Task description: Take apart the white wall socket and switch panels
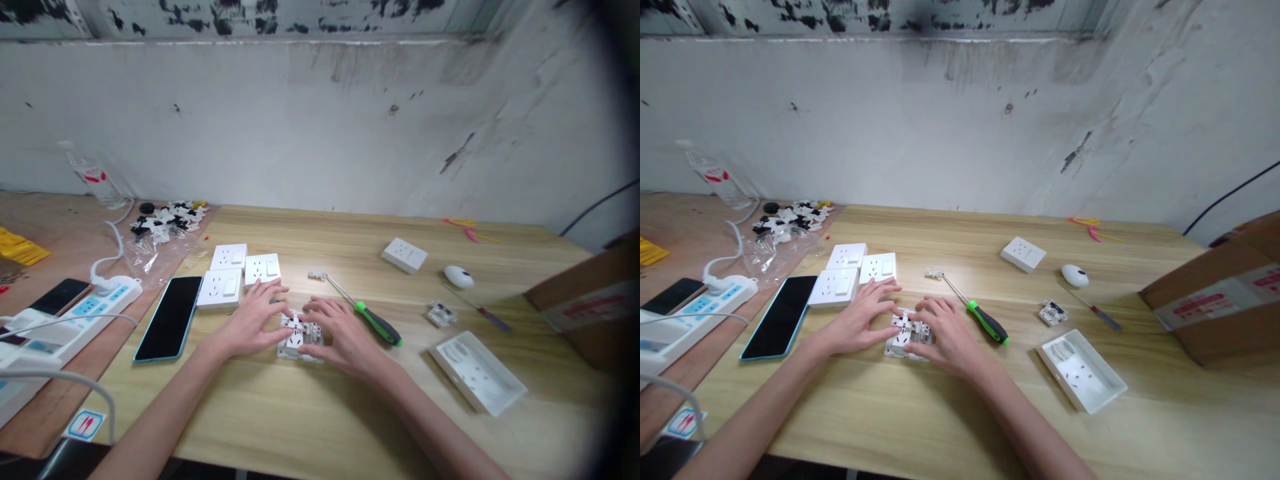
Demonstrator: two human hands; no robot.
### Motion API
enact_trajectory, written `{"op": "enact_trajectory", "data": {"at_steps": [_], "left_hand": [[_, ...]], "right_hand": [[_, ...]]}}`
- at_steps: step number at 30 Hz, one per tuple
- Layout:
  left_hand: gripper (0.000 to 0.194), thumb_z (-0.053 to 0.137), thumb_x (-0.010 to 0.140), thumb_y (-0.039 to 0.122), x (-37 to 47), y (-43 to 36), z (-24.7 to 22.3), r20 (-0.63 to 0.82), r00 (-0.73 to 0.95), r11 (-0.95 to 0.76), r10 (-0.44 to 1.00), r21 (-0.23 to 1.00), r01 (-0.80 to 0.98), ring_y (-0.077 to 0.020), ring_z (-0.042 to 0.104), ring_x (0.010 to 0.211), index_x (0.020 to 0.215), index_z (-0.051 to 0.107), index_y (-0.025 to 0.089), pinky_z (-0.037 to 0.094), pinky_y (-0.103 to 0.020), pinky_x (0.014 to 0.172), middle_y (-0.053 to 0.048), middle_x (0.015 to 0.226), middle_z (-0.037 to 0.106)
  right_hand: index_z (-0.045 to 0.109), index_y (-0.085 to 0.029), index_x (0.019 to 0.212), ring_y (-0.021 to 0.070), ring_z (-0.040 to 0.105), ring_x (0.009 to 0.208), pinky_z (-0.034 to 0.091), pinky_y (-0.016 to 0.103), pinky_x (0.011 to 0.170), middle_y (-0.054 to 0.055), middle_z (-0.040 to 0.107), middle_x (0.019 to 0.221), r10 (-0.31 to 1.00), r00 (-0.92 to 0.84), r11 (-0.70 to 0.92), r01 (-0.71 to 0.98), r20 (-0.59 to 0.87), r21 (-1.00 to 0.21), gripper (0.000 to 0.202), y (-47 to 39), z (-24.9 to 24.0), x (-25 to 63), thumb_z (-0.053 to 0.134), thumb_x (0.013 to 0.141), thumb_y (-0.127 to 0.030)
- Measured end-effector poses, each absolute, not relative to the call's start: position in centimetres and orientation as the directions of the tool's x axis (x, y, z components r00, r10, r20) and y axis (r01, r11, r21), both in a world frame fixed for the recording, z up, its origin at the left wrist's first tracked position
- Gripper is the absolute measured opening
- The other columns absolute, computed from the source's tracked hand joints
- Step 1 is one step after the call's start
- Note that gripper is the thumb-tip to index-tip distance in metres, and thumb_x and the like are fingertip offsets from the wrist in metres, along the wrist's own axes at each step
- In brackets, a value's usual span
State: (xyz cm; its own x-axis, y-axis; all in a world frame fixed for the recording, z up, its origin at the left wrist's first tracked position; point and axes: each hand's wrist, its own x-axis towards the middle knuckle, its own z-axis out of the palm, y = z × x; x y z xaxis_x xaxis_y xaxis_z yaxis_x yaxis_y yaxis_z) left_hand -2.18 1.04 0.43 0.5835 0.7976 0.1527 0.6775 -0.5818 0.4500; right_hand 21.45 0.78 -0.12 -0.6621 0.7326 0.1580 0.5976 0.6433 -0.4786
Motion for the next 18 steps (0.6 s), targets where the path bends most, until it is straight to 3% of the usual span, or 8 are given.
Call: {"op": "enact_trajectory", "data": {"at_steps": [9, 15, 18], "left_hand": [[0.026, 0.057, 0.087, 0.040, -2.02, 0.95, 0.63, 0.179, 0.625, -0.639, 0.759, 0.385, 0.666, -0.0266, 0.026, 0.140, 0.110, 0.061, 0.029, 0.010, -0.059, 0.115, -0.006, 0.138, 0.046], [0.041, 0.062, 0.079, 0.056, -1.59, 0.83, 0.59, 0.234, 0.683, -0.716, 0.692, 0.339, 0.610, -0.0287, 0.025, 0.140, 0.110, 0.060, 0.029, 0.011, -0.058, 0.116, -0.006, 0.139, 0.044], [0.040, 0.060, 0.081, 0.056, -1.47, 0.90, 0.30, 0.243, 0.694, -0.732, 0.678, 0.315, 0.604, -0.0292, 0.024, 0.140, 0.110, 0.061, 0.029, 0.010, -0.060, 0.115, -0.006, 0.138, 0.045]], "right_hand": [[0.053, -0.028, 0.128, 0.0256, 0.045, 0.120, 0.033, 0.042, 0.100, 0.007, 0.056, 0.124, 0.709, -0.672, 0.680, 0.574, 0.211, -0.456, 0.057, 0.63, 0.18, 21.91, 0.066, 0.078, -0.051], [0.057, -0.027, 0.122, 0.0241, 0.047, 0.115, 0.033, 0.041, 0.098, 0.007, 0.058, 0.118, 0.688, -0.678, 0.710, 0.552, 0.260, -0.439, 0.048, 0.76, 0.18, 21.93, 0.063, 0.080, -0.050], [0.060, -0.028, 0.118, 0.0233, 0.048, 0.112, 0.033, 0.041, 0.098, 0.006, 0.060, 0.114, 0.681, -0.678, 0.719, 0.551, 0.276, -0.423, 0.043, 0.85, -0.18, 21.78, 0.063, 0.081, -0.050]]}}
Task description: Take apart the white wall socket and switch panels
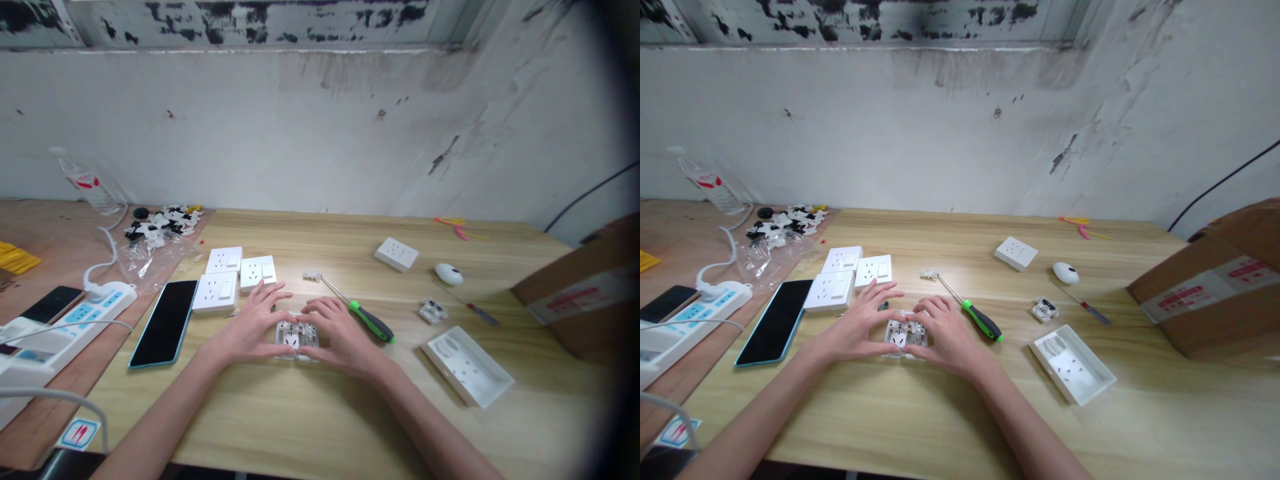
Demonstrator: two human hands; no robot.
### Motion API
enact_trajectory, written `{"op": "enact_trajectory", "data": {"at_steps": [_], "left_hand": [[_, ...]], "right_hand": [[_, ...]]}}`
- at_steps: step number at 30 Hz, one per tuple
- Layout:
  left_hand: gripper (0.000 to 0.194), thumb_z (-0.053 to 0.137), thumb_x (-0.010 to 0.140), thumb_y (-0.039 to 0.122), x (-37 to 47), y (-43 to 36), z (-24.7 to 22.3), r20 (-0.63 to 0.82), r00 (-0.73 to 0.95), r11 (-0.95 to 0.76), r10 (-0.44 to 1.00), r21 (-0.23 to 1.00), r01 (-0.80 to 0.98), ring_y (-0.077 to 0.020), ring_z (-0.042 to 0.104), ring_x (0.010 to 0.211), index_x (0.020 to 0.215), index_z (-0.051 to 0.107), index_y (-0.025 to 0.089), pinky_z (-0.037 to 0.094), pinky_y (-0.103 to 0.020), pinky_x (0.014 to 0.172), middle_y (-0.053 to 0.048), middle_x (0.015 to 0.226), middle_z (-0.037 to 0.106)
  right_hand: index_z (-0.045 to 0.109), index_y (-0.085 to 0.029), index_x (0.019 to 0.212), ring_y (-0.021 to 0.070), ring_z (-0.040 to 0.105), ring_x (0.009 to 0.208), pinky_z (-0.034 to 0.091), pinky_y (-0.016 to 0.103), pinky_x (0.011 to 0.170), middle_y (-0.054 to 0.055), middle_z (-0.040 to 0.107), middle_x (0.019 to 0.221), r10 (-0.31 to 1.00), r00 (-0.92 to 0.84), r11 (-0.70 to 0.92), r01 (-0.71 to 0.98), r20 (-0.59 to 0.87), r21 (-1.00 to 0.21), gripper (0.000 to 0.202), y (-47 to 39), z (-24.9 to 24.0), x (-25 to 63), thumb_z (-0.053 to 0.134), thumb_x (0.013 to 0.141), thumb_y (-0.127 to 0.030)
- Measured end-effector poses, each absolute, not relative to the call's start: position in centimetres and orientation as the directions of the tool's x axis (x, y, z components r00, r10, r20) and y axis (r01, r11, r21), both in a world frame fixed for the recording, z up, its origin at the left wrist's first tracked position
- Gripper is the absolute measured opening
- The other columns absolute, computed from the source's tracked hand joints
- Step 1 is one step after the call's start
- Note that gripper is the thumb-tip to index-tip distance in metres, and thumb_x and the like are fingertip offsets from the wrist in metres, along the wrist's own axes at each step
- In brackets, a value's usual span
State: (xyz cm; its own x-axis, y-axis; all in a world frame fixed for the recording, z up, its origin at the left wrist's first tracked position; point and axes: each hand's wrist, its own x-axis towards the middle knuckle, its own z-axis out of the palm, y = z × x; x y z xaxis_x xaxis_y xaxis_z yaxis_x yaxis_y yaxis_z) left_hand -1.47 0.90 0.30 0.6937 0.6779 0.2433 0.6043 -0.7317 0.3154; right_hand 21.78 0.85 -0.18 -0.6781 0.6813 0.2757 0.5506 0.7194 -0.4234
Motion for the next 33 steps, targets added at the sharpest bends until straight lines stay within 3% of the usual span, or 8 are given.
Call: {"op": "enact_trajectory", "data": {"at_steps": [8, 13, 17, 20, 24, 26, 29, 33], "left_hand": [[0.036, 0.059, 0.083, 0.053, -1.4, 0.8, 0.1, 0.215, 0.705, -0.734, 0.676, 0.276, 0.620, -0.0292, 0.023, 0.140, 0.110, 0.061, 0.030, 0.011, -0.059, 0.115, -0.003, 0.142, 0.042], [0.034, 0.057, 0.085, 0.053, -1.7, 0.8, 0.5, 0.206, 0.714, -0.742, 0.670, 0.217, 0.634, -0.0297, 0.018, 0.142, 0.111, 0.060, 0.032, 0.008, -0.061, 0.115, -0.003, 0.145, 0.039], [0.034, 0.057, 0.086, 0.051, -1.6, 0.7, 0.3, 0.222, 0.706, -0.740, 0.673, 0.226, 0.634, -0.0292, 0.025, 0.139, 0.112, 0.061, 0.030, 0.007, -0.060, 0.115, -0.004, 0.139, 0.047], [0.035, 0.055, 0.088, 0.050, -1.4, 0.7, 0.1, 0.212, 0.713, -0.740, 0.669, 0.283, 0.610, -0.0255, 0.043, 0.128, 0.115, 0.058, 0.028, 0.006, -0.058, 0.115, -0.003, 0.124, 0.060], [0.035, 0.056, 0.087, 0.049, -1.1, 0.7, 0.0, 0.205, 0.708, -0.730, 0.675, 0.323, 0.602, -0.0224, 0.052, 0.117, 0.116, 0.057, 0.029, 0.005, -0.055, 0.116, -0.002, 0.112, 0.064], [0.036, 0.056, 0.087, 0.050, -1.1, 0.7, 0.1, 0.211, 0.706, -0.731, 0.675, 0.321, 0.602, -0.0232, 0.051, 0.118, 0.117, 0.057, 0.029, 0.007, -0.055, 0.116, -0.002, 0.112, 0.064], [0.039, 0.058, 0.086, 0.050, -1.1, 0.6, 0.1, 0.223, 0.705, -0.733, 0.674, 0.329, 0.596, -0.0241, 0.050, 0.119, 0.119, 0.057, 0.029, 0.010, -0.055, 0.115, -0.003, 0.114, 0.064], [0.040, 0.059, 0.085, 0.050, -1.1, 0.7, 0.1, 0.218, 0.701, -0.727, 0.679, 0.337, 0.599, -0.0242, 0.050, 0.119, 0.120, 0.057, 0.031, 0.010, -0.055, 0.115, -0.003, 0.115, 0.063]], "right_hand": [[0.064, -0.034, 0.111, 0.0244, 0.050, 0.110, 0.035, 0.043, 0.096, 0.004, 0.061, 0.112, 0.707, -0.651, 0.704, 0.613, 0.275, -0.360, 0.037, 0.7, -0.8, 21.8, 0.064, 0.079, -0.052], [0.063, -0.029, 0.114, 0.0270, 0.048, 0.116, 0.033, 0.047, 0.100, 0.008, 0.061, 0.113, 0.728, -0.620, 0.684, 0.684, 0.294, -0.252, 0.040, 0.0, -0.2, 20.8, 0.061, 0.081, -0.052], [0.057, -0.026, 0.122, 0.0261, 0.046, 0.122, 0.034, 0.045, 0.103, 0.010, 0.057, 0.124, 0.741, -0.615, 0.668, 0.716, 0.270, -0.202, 0.044, -1.0, 1.8, 23.2, 0.057, 0.085, -0.050], [0.052, -0.026, 0.129, 0.0261, 0.049, 0.119, 0.037, 0.046, 0.099, 0.010, 0.056, 0.127, 0.836, -0.482, 0.529, 0.834, 0.262, -0.154, 0.048, -2.0, 2.6, 29.3, 0.050, 0.088, -0.052], [0.041, -0.018, 0.139, 0.0437, 0.046, 0.120, 0.040, 0.061, 0.089, 0.020, 0.051, 0.131, 0.960, -0.108, 0.113, 0.994, 0.259, -0.004, 0.092, -3.6, 0.9, 39.1, 0.056, 0.068, -0.074], [0.041, -0.020, 0.139, 0.0433, 0.052, 0.113, 0.045, 0.060, 0.083, 0.019, 0.057, 0.124, 0.987, -0.034, 0.042, 0.998, 0.156, -0.046, 0.088, -4.2, -0.3, 42.0, 0.056, 0.069, -0.072], [0.042, -0.026, 0.137, 0.0354, 0.061, 0.099, 0.049, 0.053, 0.081, 0.014, 0.062, 0.113, 0.996, -0.049, 0.063, 0.978, 0.074, -0.200, 0.076, -4.8, -0.7, 42.4, 0.059, 0.073, -0.063], [0.029, -0.030, 0.143, 0.0297, 0.052, 0.117, 0.046, 0.046, 0.095, 0.010, 0.049, 0.133, 0.977, -0.131, 0.200, 0.825, 0.165, -0.529, 0.077, -5.1, 1.7, 37.9, 0.063, 0.076, -0.048]]}}
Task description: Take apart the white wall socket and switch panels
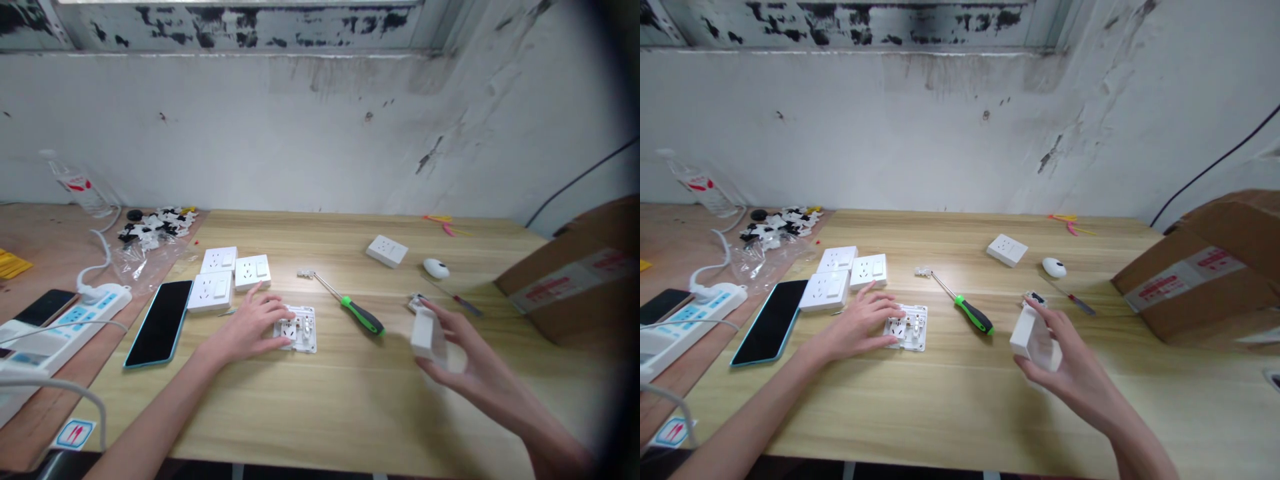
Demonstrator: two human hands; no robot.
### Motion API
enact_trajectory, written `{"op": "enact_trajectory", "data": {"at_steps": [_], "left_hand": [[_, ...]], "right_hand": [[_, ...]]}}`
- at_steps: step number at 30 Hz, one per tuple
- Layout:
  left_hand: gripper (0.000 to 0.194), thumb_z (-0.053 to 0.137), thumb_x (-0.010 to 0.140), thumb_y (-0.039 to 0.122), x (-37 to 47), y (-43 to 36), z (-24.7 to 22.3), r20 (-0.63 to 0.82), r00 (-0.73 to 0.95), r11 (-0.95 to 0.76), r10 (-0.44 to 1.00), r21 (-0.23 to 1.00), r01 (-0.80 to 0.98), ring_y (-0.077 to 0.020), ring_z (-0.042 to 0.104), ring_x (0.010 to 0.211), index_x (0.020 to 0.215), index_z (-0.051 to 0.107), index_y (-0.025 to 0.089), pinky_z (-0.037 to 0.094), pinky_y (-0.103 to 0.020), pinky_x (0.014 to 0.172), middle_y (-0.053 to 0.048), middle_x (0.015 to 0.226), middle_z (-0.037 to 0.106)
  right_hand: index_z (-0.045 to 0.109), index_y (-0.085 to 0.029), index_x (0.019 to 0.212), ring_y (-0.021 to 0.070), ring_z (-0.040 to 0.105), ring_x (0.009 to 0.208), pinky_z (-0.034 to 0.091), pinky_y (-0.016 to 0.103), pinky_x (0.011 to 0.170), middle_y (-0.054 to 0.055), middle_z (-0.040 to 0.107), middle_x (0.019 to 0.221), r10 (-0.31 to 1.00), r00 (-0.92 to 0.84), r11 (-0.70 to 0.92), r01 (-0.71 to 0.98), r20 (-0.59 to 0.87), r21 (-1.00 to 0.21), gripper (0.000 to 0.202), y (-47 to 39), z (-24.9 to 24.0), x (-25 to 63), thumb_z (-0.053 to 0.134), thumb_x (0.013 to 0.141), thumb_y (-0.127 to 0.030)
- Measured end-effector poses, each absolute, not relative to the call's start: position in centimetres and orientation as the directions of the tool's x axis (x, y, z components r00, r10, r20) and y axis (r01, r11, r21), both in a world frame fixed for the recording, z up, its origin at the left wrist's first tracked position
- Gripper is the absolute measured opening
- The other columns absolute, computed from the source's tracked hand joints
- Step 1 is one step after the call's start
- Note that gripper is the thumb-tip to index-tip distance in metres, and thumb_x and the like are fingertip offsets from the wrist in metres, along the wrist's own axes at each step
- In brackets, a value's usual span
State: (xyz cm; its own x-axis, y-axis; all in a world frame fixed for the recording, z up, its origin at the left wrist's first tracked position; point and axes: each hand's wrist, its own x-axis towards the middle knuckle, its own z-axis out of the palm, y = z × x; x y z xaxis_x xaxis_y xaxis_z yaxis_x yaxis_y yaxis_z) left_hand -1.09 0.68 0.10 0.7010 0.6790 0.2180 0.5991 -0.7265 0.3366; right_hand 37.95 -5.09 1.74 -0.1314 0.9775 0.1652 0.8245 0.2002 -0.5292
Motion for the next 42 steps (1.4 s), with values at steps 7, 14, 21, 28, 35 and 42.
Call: {"op": "enact_trajectory", "data": {"at_steps": [7, 14, 21, 28, 35, 42], "left_hand": [[0.041, 0.058, 0.085, 0.051, -1.2, 0.8, 0.1, 0.217, 0.703, -0.728, 0.678, 0.331, 0.600, -0.0245, 0.049, 0.120, 0.120, 0.057, 0.031, 0.011, -0.054, 0.115, -0.002, 0.113, 0.064], [0.088, 0.067, 0.070, 0.064, -1.0, 0.7, 0.6, 0.282, 0.685, -0.728, 0.672, 0.424, 0.539, -0.0294, 0.045, 0.126, 0.140, 0.034, 0.022, 0.011, -0.054, 0.115, -0.013, 0.132, 0.053], [0.085, 0.067, 0.073, 0.058, -0.6, 0.3, 0.7, 0.315, 0.661, -0.717, 0.681, 0.469, 0.516, -0.0302, 0.042, 0.130, 0.141, 0.031, 0.021, 0.014, -0.053, 0.116, -0.013, 0.138, 0.049], [0.088, 0.072, 0.067, 0.051, -1.2, 0.4, 1.2, 0.330, 0.643, -0.710, 0.691, 0.478, 0.516, -0.0307, 0.037, 0.133, 0.139, 0.032, 0.022, 0.013, -0.053, 0.116, -0.012, 0.136, 0.049], [0.076, 0.072, 0.065, 0.048, -1.7, 0.9, 1.4, 0.299, 0.647, -0.710, 0.701, 0.379, 0.594, -0.0315, 0.038, 0.131, 0.132, 0.043, 0.024, 0.004, -0.056, 0.116, -0.008, 0.125, 0.056], [0.071, 0.071, 0.066, 0.053, -2.1, 1.2, 0.4, 0.241, 0.671, -0.706, 0.701, 0.363, 0.608, -0.0323, 0.034, 0.133, 0.128, 0.048, 0.025, 0.004, -0.057, 0.115, -0.008, 0.122, 0.056]], "right_hand": [[0.044, -0.028, 0.120, 0.0286, 0.054, 0.111, 0.046, 0.046, 0.094, 0.010, 0.053, 0.120, 0.925, -0.252, 0.373, 0.451, 0.286, -0.811, 0.055, -2.8, 2.9, 30.1, 0.071, 0.073, -0.038], [0.033, -0.027, 0.100, 0.0265, 0.051, 0.116, 0.045, 0.042, 0.094, 0.010, 0.046, 0.126, 0.907, -0.261, 0.400, 0.279, 0.332, -0.873, 0.051, -2.5, 0.7, 25.3, 0.074, 0.070, -0.032], [0.031, -0.027, 0.099, 0.0271, 0.045, 0.123, 0.039, 0.043, 0.100, 0.011, 0.046, 0.127, 0.871, -0.357, 0.475, 0.439, 0.337, -0.763, 0.050, -3.2, 0.6, 23.9, 0.071, 0.070, -0.035], [0.033, -0.027, 0.108, 0.0265, 0.042, 0.129, 0.038, 0.044, 0.103, 0.012, 0.044, 0.135, 0.837, -0.445, 0.519, 0.456, 0.319, -0.724, 0.053, -2.5, 0.1, 24.1, 0.071, 0.072, -0.039], [0.031, -0.017, 0.141, 0.0336, 0.033, 0.135, 0.026, 0.054, 0.108, 0.018, 0.045, 0.139, 0.760, -0.607, 0.644, 0.653, 0.234, -0.400, 0.092, -0.1, -0.7, 23.9, 0.069, 0.068, -0.056], [0.037, -0.020, 0.140, 0.0320, 0.038, 0.131, 0.028, 0.051, 0.107, 0.015, 0.047, 0.138, 0.755, -0.622, 0.645, 0.644, 0.209, -0.412, 0.085, -0.2, -1.0, 23.7, 0.069, 0.069, -0.055]]}}
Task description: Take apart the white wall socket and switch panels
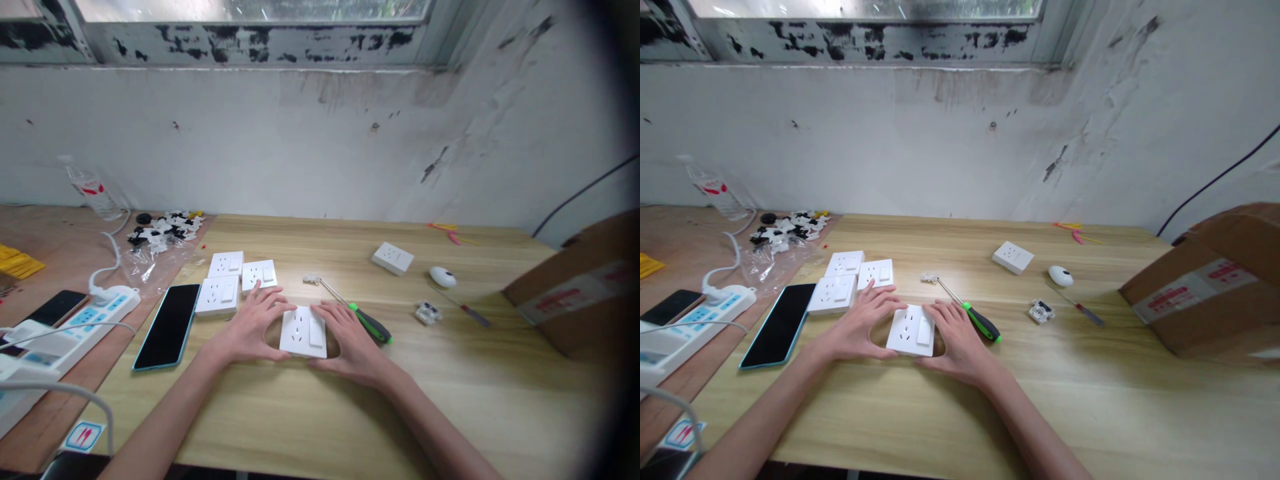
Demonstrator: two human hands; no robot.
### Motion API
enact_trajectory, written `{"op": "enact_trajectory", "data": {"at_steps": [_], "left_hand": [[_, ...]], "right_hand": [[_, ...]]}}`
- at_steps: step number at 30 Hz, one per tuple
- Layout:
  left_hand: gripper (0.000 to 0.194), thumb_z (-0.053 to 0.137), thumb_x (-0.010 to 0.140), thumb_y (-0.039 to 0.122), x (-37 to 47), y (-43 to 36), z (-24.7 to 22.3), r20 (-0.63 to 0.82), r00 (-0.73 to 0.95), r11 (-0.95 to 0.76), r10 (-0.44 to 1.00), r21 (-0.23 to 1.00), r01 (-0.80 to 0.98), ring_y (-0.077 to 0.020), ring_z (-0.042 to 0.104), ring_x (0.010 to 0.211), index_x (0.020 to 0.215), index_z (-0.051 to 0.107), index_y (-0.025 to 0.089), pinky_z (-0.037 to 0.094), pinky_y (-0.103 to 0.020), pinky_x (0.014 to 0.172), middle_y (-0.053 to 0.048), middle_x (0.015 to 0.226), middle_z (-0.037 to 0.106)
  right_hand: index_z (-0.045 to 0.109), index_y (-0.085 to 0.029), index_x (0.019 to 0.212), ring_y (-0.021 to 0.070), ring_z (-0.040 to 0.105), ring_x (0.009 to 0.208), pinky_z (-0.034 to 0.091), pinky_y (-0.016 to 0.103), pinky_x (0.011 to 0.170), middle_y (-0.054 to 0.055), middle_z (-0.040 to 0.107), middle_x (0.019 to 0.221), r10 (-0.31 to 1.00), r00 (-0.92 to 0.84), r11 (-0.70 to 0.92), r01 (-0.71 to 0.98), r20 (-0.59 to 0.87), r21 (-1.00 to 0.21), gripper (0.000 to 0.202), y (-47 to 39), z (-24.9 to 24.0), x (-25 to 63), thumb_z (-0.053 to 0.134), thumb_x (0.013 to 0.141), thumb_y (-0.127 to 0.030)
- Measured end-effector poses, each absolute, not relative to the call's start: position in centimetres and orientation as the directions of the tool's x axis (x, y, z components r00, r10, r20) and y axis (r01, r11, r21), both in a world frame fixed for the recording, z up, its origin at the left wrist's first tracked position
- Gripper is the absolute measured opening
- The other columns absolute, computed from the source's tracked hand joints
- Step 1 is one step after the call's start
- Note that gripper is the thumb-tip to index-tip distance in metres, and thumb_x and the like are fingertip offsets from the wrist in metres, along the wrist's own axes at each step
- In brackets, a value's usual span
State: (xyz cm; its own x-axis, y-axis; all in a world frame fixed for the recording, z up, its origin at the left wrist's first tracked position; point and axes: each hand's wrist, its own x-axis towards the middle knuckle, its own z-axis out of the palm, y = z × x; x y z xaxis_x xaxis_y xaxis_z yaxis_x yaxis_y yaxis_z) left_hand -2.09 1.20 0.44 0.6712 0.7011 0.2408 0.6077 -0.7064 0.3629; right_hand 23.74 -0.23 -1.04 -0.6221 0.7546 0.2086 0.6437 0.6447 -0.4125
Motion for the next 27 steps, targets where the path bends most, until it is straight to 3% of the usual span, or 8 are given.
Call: {"op": "enact_trajectory", "data": {"at_steps": [8, 17, 27], "left_hand": [[0.069, 0.071, 0.067, 0.054, -2.20, 1.24, 0.32, 0.220, 0.669, -0.697, 0.710, 0.355, 0.623, -0.0322, 0.034, 0.133, 0.126, 0.050, 0.025, 0.005, -0.058, 0.115, -0.008, 0.122, 0.054], [0.066, 0.069, 0.070, 0.057, -2.16, 1.22, 0.10, 0.237, 0.669, -0.704, 0.704, 0.349, 0.618, -0.0326, 0.034, 0.133, 0.126, 0.051, 0.026, 0.007, -0.058, 0.115, -0.009, 0.123, 0.054], [0.068, 0.068, 0.071, 0.059, -2.15, 1.22, 0.20, 0.184, 0.670, -0.683, 0.719, 0.364, 0.633, -0.0322, 0.032, 0.135, 0.128, 0.049, 0.027, 0.008, -0.059, 0.115, -0.008, 0.132, 0.051]], "right_hand": [[0.035, -0.019, 0.140, 0.0279, 0.041, 0.126, 0.033, 0.044, 0.104, 0.014, 0.045, 0.137, 0.768, -0.605, 0.622, 0.628, 0.211, -0.467, 0.082, -0.34, -1.10, 23.65, 0.070, 0.072, -0.048], [0.031, -0.022, 0.144, 0.0276, 0.036, 0.132, 0.031, 0.045, 0.107, 0.014, 0.040, 0.142, 0.760, -0.620, 0.627, 0.625, 0.193, -0.465, 0.077, -0.39, -1.23, 24.13, 0.064, 0.079, -0.046], [0.032, -0.022, 0.144, 0.0275, 0.036, 0.133, 0.032, 0.043, 0.108, 0.015, 0.039, 0.143, 0.763, -0.615, 0.627, 0.627, 0.201, -0.462, 0.079, -0.11, -1.87, 24.33, 0.065, 0.078, -0.048]]}}
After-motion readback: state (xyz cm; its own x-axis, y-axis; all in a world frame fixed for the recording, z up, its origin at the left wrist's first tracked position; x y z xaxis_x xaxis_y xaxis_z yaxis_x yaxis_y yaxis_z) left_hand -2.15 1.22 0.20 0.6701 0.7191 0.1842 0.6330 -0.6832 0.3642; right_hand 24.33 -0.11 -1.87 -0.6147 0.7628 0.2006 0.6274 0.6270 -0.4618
